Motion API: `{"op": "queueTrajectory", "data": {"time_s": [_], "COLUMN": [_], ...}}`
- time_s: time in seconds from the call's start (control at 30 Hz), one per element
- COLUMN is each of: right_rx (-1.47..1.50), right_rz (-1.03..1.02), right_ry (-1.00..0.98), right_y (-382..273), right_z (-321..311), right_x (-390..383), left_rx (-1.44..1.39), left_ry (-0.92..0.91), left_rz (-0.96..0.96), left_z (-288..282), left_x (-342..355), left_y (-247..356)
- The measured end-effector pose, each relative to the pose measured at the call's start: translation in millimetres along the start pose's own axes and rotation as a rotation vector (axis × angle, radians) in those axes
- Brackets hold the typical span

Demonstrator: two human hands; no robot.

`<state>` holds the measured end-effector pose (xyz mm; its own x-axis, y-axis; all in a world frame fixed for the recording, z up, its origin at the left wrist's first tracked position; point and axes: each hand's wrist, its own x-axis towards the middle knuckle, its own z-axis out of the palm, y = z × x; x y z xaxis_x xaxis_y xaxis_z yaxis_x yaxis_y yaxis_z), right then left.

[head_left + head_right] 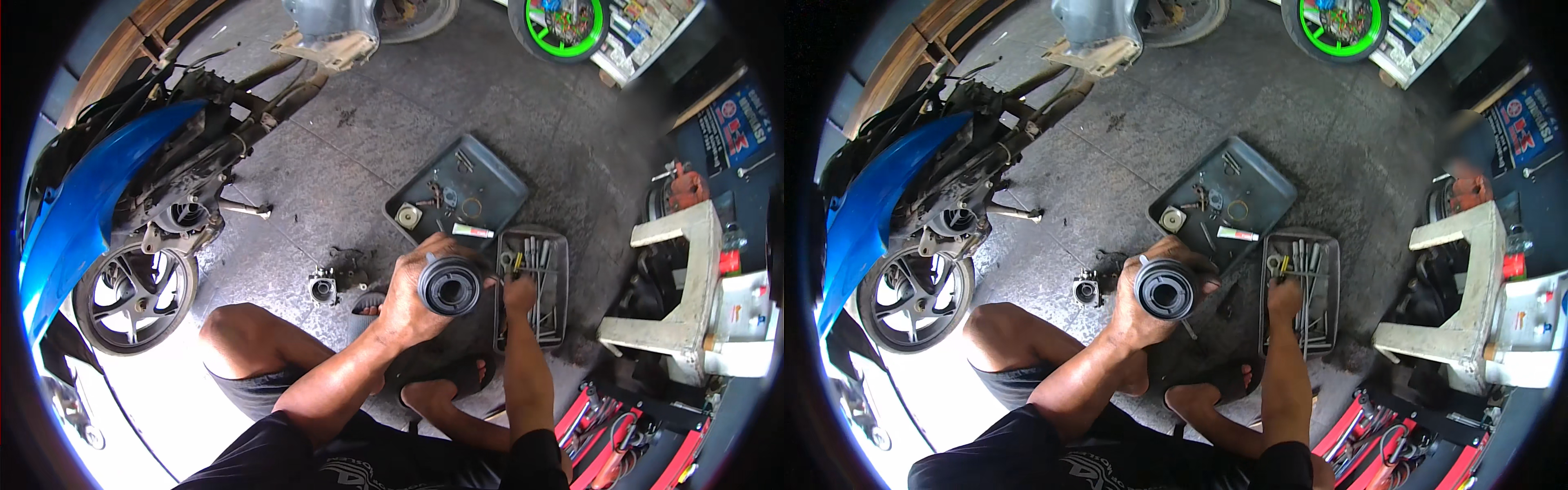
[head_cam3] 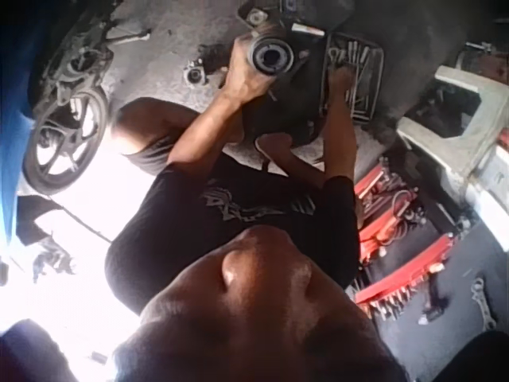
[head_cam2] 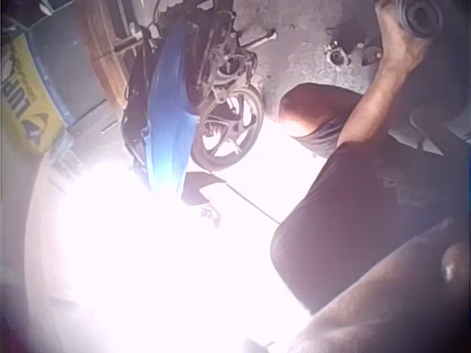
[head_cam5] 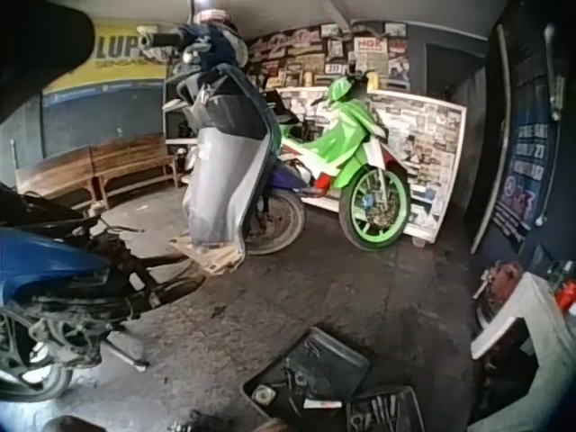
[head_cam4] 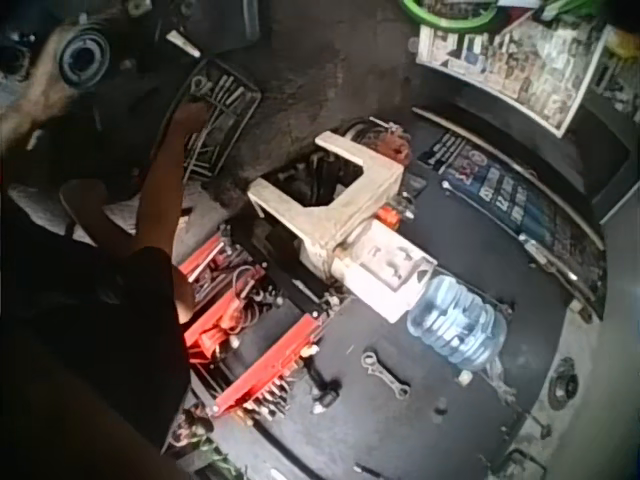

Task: Inspecting and repairing a motorcycle mechanical component, specifically cleaning and assembling a shock or cylinder-related part.

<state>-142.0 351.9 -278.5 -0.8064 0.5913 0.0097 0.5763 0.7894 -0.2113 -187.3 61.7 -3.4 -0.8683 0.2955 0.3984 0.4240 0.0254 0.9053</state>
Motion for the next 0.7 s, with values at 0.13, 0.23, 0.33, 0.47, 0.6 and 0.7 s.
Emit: {"op": "queueTrajectory", "data": {"time_s": [0.13, 0.23, 0.33, 0.47, 0.6, 0.7], "right_rx": [0.293, 0.478, 0.789, 1.240, 1.532, 1.801], "right_rz": [-0.133, -0.126, -0.002, 0.436, 0.473, 0.162], "right_ry": [0.186, 0.244, 0.268, -0.200, -0.338, -0.193], "right_y": [10.0, -13.0, 12.1, -58.9, -58.0, -92.8], "right_z": [-23.3, -67.9, -118.5, -205.0, -227.3, -311.0], "right_x": [-15.7, -31.8, -24.4, -84.3, -129.8, -161.7], "left_rx": [-0.070, -0.077, -0.146, -0.130, -0.231, -0.251], "left_ry": [0.005, 0.026, 0.014, 0.044, 0.023, 0.041], "left_rz": [0.095, 0.114, 0.149, 0.178, 0.131, 0.198], "left_z": [-0.7, -12.7, -8.5, -26.9, -24.4, -29.0], "left_x": [3.0, -1.0, 0.5, -9.3, -12.7, -17.6], "left_y": [14.3, 29.2, 46.2, 56.1, 66.3, 69.8]}}
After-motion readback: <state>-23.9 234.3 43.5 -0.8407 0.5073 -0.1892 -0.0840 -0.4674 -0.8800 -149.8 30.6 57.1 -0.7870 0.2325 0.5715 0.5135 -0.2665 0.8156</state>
